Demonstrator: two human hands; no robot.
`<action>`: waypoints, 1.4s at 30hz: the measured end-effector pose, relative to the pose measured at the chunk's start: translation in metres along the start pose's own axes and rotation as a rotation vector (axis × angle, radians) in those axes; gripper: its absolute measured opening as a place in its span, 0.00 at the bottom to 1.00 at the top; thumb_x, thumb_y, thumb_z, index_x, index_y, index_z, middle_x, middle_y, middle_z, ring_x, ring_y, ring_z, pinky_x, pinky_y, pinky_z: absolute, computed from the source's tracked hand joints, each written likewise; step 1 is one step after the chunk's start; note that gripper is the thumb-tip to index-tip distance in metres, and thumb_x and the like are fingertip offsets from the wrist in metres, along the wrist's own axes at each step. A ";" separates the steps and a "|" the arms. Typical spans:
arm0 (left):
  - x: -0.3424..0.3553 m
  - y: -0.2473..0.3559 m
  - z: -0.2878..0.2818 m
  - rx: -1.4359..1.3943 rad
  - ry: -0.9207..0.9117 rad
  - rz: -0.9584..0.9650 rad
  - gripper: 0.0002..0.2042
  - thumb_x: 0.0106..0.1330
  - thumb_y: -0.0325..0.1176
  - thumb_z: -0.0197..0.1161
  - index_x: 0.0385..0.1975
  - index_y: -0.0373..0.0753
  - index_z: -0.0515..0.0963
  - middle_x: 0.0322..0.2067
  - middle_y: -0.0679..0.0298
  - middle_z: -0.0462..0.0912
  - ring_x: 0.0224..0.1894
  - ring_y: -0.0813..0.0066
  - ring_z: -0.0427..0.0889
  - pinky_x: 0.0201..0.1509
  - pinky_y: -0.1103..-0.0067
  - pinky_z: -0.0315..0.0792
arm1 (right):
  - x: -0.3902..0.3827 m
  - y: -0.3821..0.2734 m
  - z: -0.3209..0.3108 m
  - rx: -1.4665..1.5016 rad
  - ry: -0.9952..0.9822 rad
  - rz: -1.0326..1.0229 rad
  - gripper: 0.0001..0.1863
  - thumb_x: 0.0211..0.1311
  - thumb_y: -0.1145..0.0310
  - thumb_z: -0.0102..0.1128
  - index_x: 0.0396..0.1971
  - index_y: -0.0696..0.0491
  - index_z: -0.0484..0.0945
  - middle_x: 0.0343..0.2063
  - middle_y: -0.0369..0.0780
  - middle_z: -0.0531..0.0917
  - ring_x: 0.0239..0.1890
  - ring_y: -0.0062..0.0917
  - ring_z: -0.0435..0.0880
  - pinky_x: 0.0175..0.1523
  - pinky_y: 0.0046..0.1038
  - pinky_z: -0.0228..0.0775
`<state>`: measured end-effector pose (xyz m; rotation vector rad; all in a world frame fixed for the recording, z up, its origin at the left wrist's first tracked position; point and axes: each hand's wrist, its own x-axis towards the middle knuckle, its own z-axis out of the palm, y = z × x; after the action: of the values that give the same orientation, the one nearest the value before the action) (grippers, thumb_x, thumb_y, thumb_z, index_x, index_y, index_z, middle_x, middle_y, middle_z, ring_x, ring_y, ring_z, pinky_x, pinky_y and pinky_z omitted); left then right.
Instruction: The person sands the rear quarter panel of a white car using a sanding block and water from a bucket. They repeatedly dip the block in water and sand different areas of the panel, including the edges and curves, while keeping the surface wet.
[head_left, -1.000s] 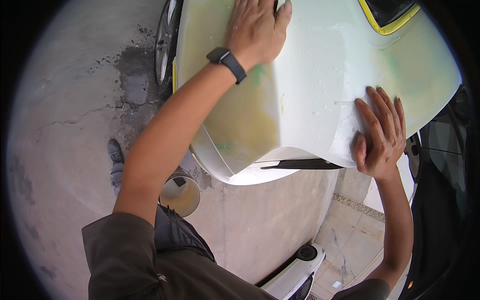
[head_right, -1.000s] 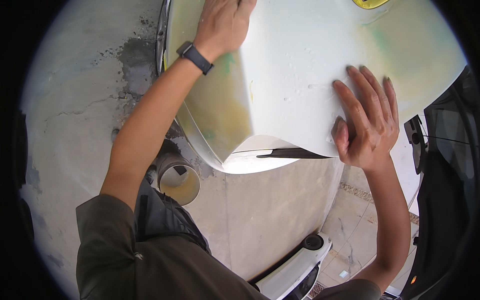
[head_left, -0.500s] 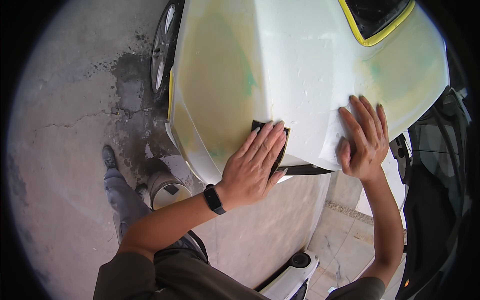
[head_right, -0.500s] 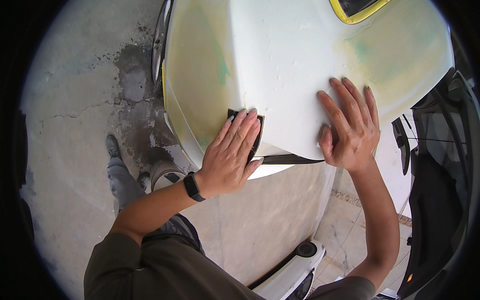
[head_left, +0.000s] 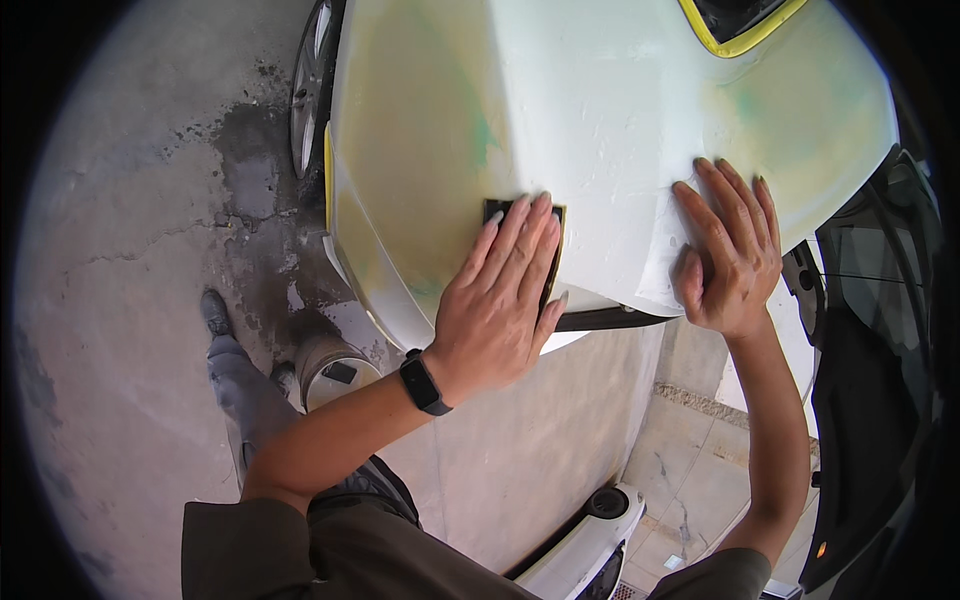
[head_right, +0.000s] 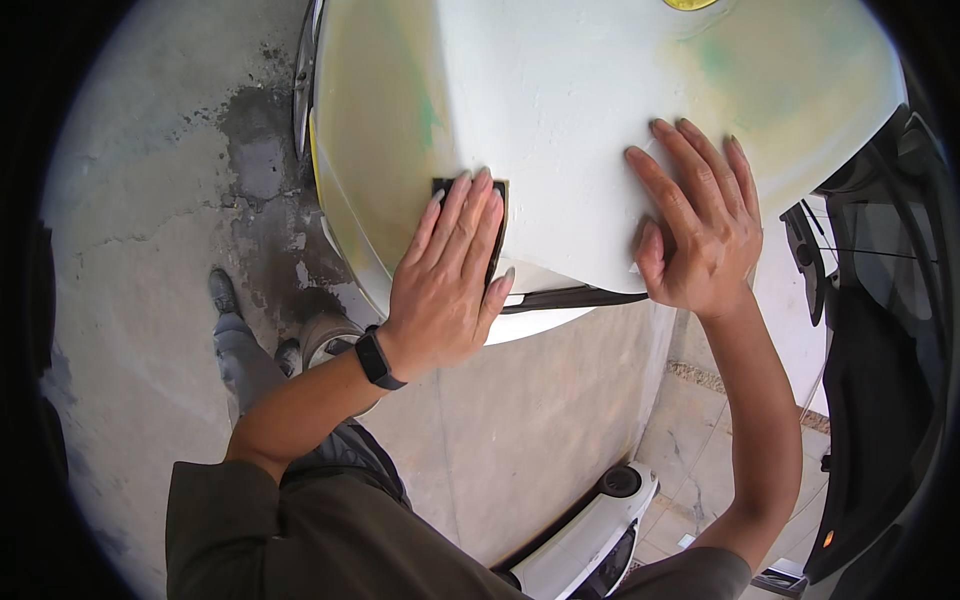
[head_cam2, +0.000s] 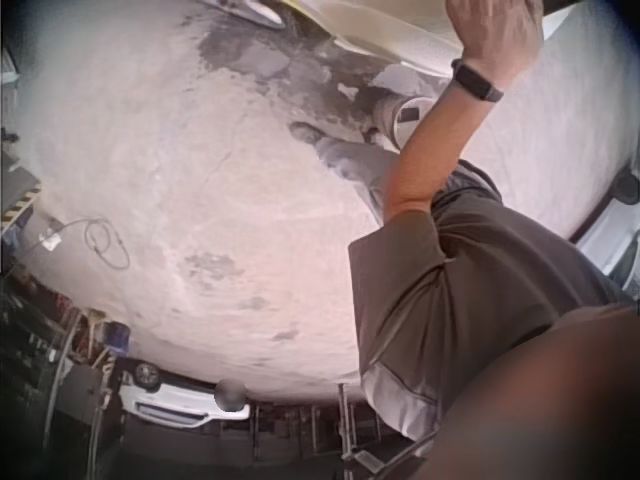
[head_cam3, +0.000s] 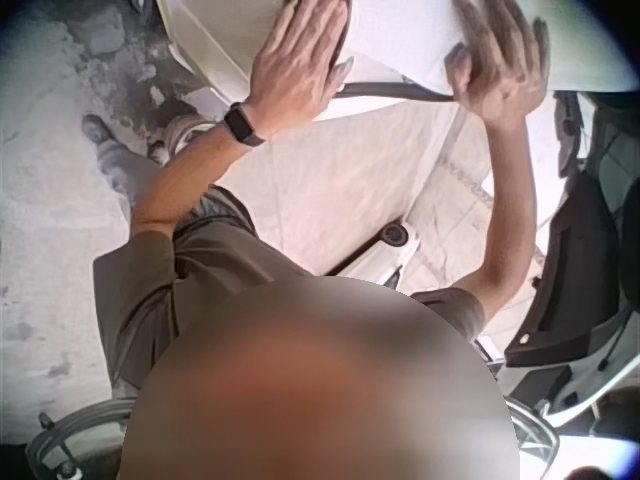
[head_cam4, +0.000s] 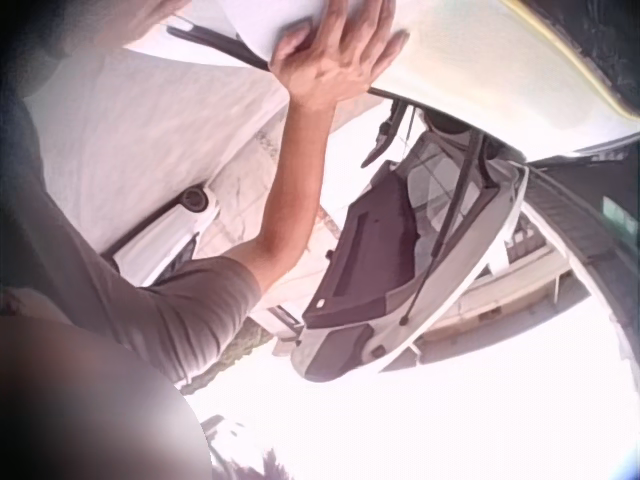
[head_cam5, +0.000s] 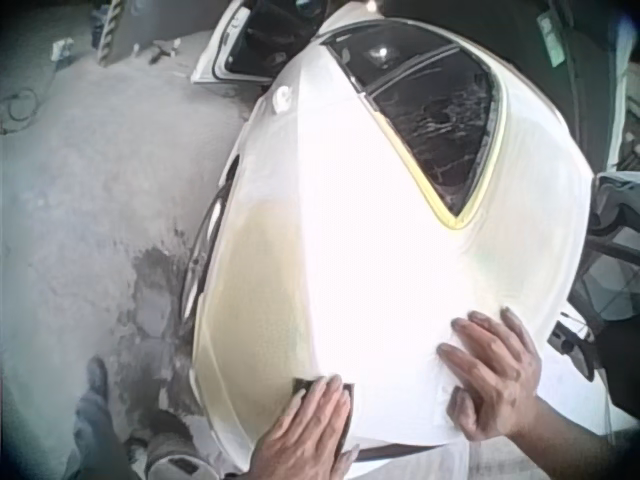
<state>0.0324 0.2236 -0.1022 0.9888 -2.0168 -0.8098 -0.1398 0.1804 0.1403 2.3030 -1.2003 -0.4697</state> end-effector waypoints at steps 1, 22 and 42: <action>-0.005 -0.004 -0.004 0.074 -0.020 0.050 0.37 0.78 0.51 0.50 0.80 0.32 0.57 0.82 0.53 0.52 0.85 0.60 0.48 0.86 0.61 0.36 | 0.001 0.001 0.000 0.008 0.018 -0.020 0.34 0.43 0.66 0.55 0.57 0.46 0.87 0.62 0.44 0.84 0.67 0.42 0.81 0.76 0.53 0.62; 0.006 -0.066 0.040 -0.413 0.366 0.029 0.38 0.80 0.53 0.40 0.80 0.29 0.54 0.80 0.41 0.52 0.83 0.38 0.48 0.83 0.45 0.42 | 0.001 0.004 0.005 0.027 -0.010 -0.030 0.31 0.48 0.64 0.52 0.55 0.53 0.87 0.61 0.52 0.83 0.66 0.49 0.81 0.75 0.59 0.59; 0.134 -0.177 -0.015 -0.384 0.571 0.089 0.34 0.81 0.48 0.44 0.78 0.30 0.57 0.79 0.45 0.57 0.80 0.37 0.55 0.83 0.52 0.48 | -0.012 0.014 0.007 -0.002 -0.129 -0.074 0.33 0.56 0.63 0.48 0.62 0.56 0.79 0.64 0.60 0.78 0.69 0.60 0.76 0.75 0.68 0.53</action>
<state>0.0527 0.0193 -0.1873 0.7868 -1.3466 -0.7277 -0.1586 0.1815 0.1436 2.3529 -1.1760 -0.6543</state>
